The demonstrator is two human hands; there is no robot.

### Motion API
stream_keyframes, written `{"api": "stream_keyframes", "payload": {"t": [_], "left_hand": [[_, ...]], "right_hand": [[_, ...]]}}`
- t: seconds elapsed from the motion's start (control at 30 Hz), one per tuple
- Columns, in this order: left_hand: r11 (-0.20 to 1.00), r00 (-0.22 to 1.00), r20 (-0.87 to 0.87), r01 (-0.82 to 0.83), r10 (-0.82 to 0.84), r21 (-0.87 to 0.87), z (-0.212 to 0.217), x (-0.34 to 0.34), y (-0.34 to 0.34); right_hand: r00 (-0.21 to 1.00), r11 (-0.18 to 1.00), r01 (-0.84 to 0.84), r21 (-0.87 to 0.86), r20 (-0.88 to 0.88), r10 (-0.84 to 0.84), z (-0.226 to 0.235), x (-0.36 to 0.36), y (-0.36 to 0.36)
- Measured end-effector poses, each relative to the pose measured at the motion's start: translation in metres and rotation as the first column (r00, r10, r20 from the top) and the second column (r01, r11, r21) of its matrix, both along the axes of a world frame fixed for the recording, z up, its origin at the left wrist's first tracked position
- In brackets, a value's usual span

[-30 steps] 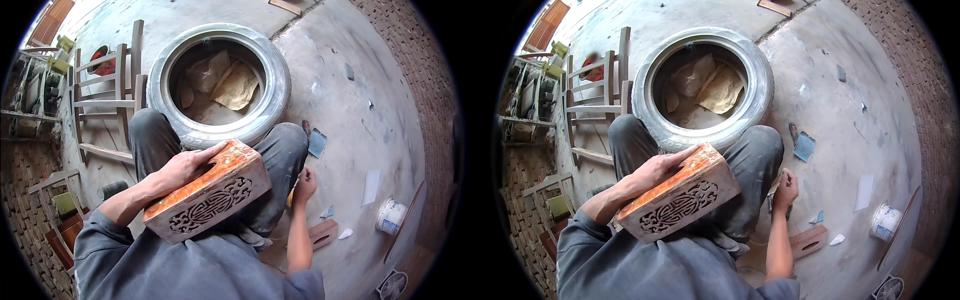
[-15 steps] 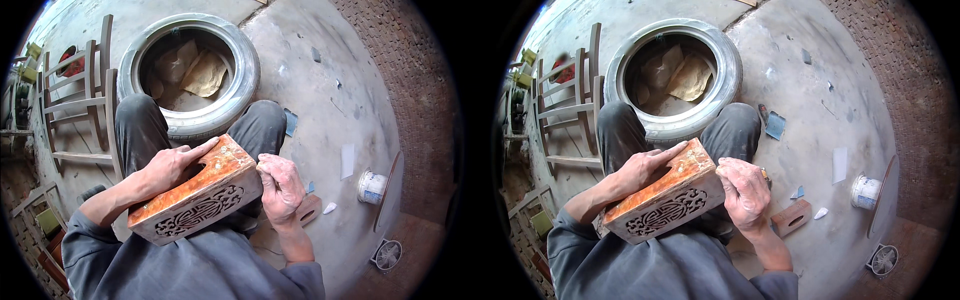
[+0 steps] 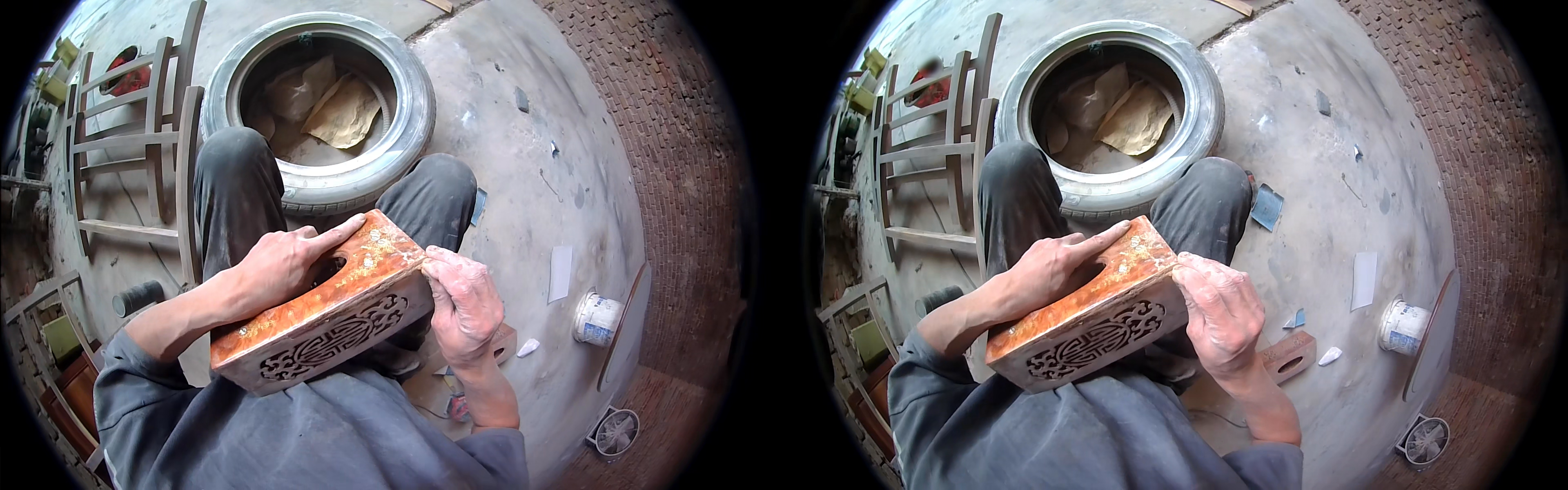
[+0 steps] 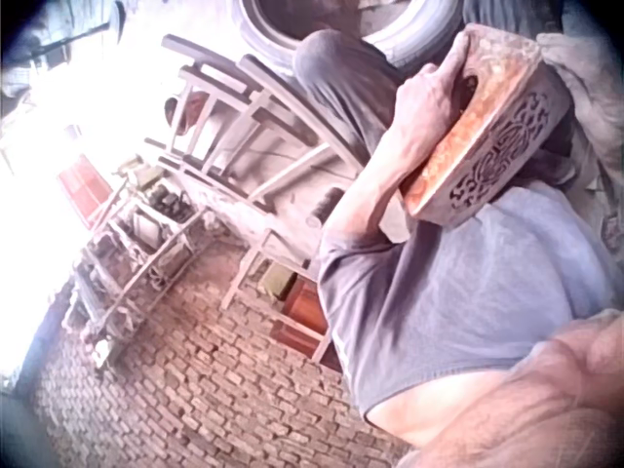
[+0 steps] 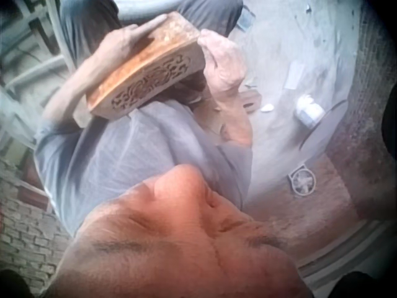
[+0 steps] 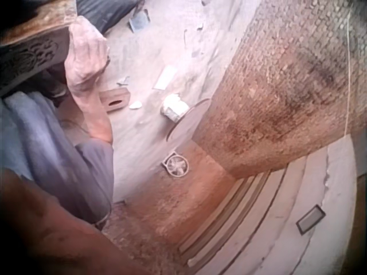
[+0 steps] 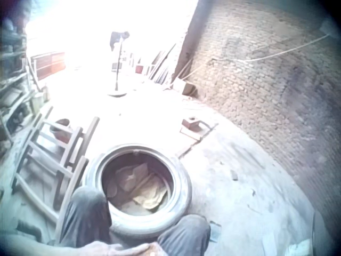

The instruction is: The person sits on the floor and repairs a carved wooden piece. They apply glue into the carved grooves, spread it with a finger, and then use a handheld electric sander to smooth the surface.

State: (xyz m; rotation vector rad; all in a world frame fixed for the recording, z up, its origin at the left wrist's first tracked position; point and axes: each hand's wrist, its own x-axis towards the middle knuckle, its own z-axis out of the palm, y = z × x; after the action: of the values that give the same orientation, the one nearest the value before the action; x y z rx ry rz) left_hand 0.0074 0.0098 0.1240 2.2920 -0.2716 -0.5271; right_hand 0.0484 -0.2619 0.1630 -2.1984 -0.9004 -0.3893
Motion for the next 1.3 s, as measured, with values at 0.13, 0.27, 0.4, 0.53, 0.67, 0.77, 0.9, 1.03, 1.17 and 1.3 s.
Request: {"api": "stream_keyframes", "payload": {"t": [0.13, 0.27, 0.4, 0.53, 0.67, 0.77, 0.9, 1.03, 1.17, 1.3], "left_hand": [[1.000, 1.000, -0.008, -0.010, 0.010, 0.001, -0.006, -0.005, 0.000], [1.000, 1.000, -0.011, -0.014, 0.014, -0.019, -0.006, -0.006, 0.001], [0.999, 1.000, 0.007, -0.027, 0.028, -0.036, -0.010, -0.007, 0.002], [0.998, 0.999, 0.013, -0.044, 0.045, -0.054, -0.012, -0.010, 0.004], [0.999, 0.999, -0.010, -0.040, 0.040, -0.029, -0.001, -0.008, 0.004], [0.953, 0.995, -0.006, 0.098, -0.104, -0.287, -0.005, 0.004, 0.021], [0.793, 0.997, 0.061, 0.005, 0.040, -0.609, 0.007, 0.049, 0.015], [0.696, 0.983, -0.163, -0.172, 0.080, -0.697, 0.009, 0.074, -0.051], [0.647, 0.952, -0.297, -0.270, 0.070, -0.713, 0.012, 0.064, -0.055], [0.573, 0.920, -0.388, -0.348, 0.056, -0.742, 0.007, 0.066, -0.050]], "right_hand": [[0.998, 0.996, 0.045, -0.080, 0.053, -0.041, 0.000, -0.010, 0.004], [0.989, 0.991, 0.103, -0.087, 0.114, -0.093, -0.009, -0.018, 0.008], [0.983, 0.986, 0.145, -0.087, 0.127, -0.133, -0.016, -0.026, 0.016], [0.991, 0.988, 0.121, -0.097, 0.071, -0.114, -0.025, -0.034, 0.018], [0.989, 0.986, 0.151, -0.070, 0.013, -0.150, -0.031, -0.045, 0.020], [0.984, 0.984, 0.174, -0.036, -0.017, -0.175, -0.033, -0.050, 0.024], [0.984, 0.983, 0.174, 0.052, -0.039, -0.172, -0.033, -0.053, 0.034], [0.982, 0.985, 0.172, -0.016, -0.081, -0.173, -0.027, -0.056, 0.031], [0.972, 0.974, 0.193, -0.117, -0.116, -0.206, -0.030, -0.060, 0.032], [0.974, 0.966, 0.187, -0.180, -0.095, -0.207, -0.033, -0.058, 0.030]]}}
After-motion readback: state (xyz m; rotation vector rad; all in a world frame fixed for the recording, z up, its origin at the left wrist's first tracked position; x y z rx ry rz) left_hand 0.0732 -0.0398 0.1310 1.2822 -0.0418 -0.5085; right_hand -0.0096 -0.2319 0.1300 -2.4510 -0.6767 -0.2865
